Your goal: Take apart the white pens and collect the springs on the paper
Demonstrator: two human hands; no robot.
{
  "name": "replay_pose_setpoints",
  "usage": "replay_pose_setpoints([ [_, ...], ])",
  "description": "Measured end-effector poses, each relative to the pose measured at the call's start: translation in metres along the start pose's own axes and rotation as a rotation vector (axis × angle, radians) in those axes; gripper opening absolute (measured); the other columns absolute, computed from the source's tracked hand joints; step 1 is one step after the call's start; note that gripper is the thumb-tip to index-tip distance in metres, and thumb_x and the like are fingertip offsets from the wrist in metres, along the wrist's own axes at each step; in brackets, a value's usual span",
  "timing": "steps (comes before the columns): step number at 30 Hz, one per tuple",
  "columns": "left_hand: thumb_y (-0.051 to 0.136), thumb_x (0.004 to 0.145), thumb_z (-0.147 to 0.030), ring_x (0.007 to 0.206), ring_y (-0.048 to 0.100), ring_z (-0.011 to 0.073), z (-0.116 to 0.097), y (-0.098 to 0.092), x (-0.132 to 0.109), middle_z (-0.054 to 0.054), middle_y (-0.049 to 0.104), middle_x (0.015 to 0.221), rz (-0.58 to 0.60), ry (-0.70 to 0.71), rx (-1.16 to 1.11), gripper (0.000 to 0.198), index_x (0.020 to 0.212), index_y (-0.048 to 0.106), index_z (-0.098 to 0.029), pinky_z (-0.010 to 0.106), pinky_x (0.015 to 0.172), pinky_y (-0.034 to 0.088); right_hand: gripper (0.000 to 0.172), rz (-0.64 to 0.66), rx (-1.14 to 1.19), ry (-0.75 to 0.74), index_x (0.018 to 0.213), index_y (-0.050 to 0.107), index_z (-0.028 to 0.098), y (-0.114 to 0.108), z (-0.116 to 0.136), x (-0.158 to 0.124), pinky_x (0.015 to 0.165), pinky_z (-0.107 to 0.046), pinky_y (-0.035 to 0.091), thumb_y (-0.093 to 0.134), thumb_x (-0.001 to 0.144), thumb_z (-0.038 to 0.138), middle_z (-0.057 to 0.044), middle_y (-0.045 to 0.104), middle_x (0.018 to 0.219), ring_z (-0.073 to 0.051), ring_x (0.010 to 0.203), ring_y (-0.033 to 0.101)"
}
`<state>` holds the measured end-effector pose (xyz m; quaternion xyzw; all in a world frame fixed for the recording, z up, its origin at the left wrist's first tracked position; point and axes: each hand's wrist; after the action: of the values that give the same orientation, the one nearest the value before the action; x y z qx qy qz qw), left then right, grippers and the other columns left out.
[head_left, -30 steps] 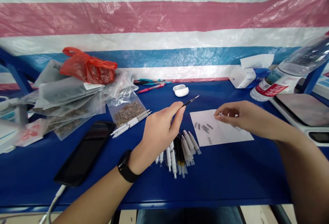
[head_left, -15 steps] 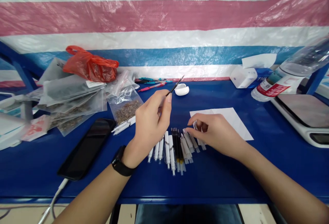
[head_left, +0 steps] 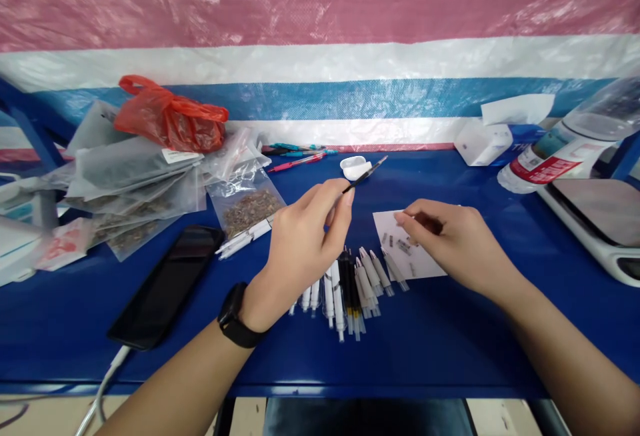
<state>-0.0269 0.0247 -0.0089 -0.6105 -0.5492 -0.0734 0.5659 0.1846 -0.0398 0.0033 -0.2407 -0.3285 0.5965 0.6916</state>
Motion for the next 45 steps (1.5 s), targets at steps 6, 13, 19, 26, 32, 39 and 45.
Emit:
replay_pose_setpoints([
  [6, 0.043, 0.107, -0.026, 0.052, 0.049, 0.0073, -0.001, 0.004, -0.003, -0.001, 0.065, 0.075, 0.108, 0.056, 0.037, 0.024, 0.104, 0.065, -0.018, 0.021, 0.052, 0.034, 0.037, 0.062, 0.255, 0.033, 0.079, 0.068, 0.022, 0.000, 0.002, -0.003, 0.049, -0.027, 0.037, 0.064, 0.092, 0.057, 0.000, 0.060, 0.061, -0.013, 0.052, 0.048],
  [13, 0.039, 0.108, -0.027, 0.052, 0.049, 0.0101, -0.007, 0.010, -0.008, -0.001, 0.062, 0.069, 0.270, 0.185, 0.050, 0.029, 0.104, 0.067, -0.019, 0.025, 0.051, 0.030, 0.035, -0.107, 0.674, 0.060, 0.080, 0.071, 0.021, 0.016, 0.006, -0.001, 0.051, -0.028, 0.047, 0.076, 0.084, 0.055, -0.004, 0.072, 0.085, -0.010, 0.052, 0.054],
  [19, 0.037, 0.109, -0.032, 0.054, 0.054, 0.0138, 0.007, 0.000, 0.000, 0.000, 0.064, 0.072, 0.356, 0.095, 0.260, 0.033, 0.106, 0.068, -0.023, 0.028, 0.049, 0.025, 0.022, -0.449, 0.744, 0.094, 0.075, 0.065, 0.023, 0.011, -0.003, 0.002, 0.054, -0.029, 0.044, 0.078, 0.082, 0.038, -0.001, 0.065, 0.077, -0.011, 0.053, 0.050],
  [26, 0.052, 0.100, -0.029, 0.066, 0.065, 0.0226, 0.046, -0.028, 0.010, 0.004, 0.073, 0.077, 0.441, -0.206, 0.534, 0.020, 0.101, 0.072, -0.024, 0.028, 0.056, 0.032, 0.021, -0.338, 0.490, 0.049, 0.069, 0.061, 0.023, 0.012, 0.004, -0.004, 0.057, -0.029, 0.040, 0.071, 0.085, 0.031, 0.001, 0.053, 0.061, -0.014, 0.058, 0.047],
  [32, 0.049, 0.101, -0.029, 0.066, 0.066, 0.0230, 0.039, -0.026, 0.009, 0.003, 0.070, 0.073, 0.595, -0.176, 0.539, 0.022, 0.100, 0.071, -0.024, 0.028, 0.055, 0.033, 0.022, 0.092, 0.285, 0.049, 0.070, 0.057, 0.022, 0.043, 0.035, -0.001, 0.053, -0.028, 0.037, 0.060, 0.088, 0.035, 0.002, 0.053, 0.059, -0.014, 0.054, 0.048],
  [39, 0.047, 0.104, -0.028, 0.070, 0.067, 0.0237, 0.040, -0.027, 0.009, 0.004, 0.072, 0.079, 0.639, -0.189, 0.538, 0.023, 0.102, 0.070, -0.023, 0.027, 0.056, 0.033, 0.024, 0.153, 0.092, 0.051, 0.067, 0.055, 0.023, 0.052, 0.042, -0.001, 0.050, -0.029, 0.030, 0.060, 0.087, 0.035, 0.003, 0.052, 0.054, -0.013, 0.049, 0.043],
  [45, 0.048, 0.103, -0.028, 0.068, 0.065, 0.0238, 0.039, -0.028, 0.010, 0.005, 0.070, 0.075, 0.647, -0.203, 0.516, 0.024, 0.100, 0.071, -0.023, 0.029, 0.059, 0.036, 0.034, 0.120, 0.067, 0.015, 0.063, 0.054, 0.023, 0.051, 0.038, 0.001, 0.050, -0.030, 0.029, 0.061, 0.091, 0.041, 0.003, 0.048, 0.051, -0.013, 0.047, 0.041],
])
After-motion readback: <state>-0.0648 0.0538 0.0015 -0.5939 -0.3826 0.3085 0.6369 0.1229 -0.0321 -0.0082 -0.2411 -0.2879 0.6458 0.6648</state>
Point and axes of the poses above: each hand's wrist, its own x-axis towards the middle knuckle, its own y-axis out of the palm, z = x × y
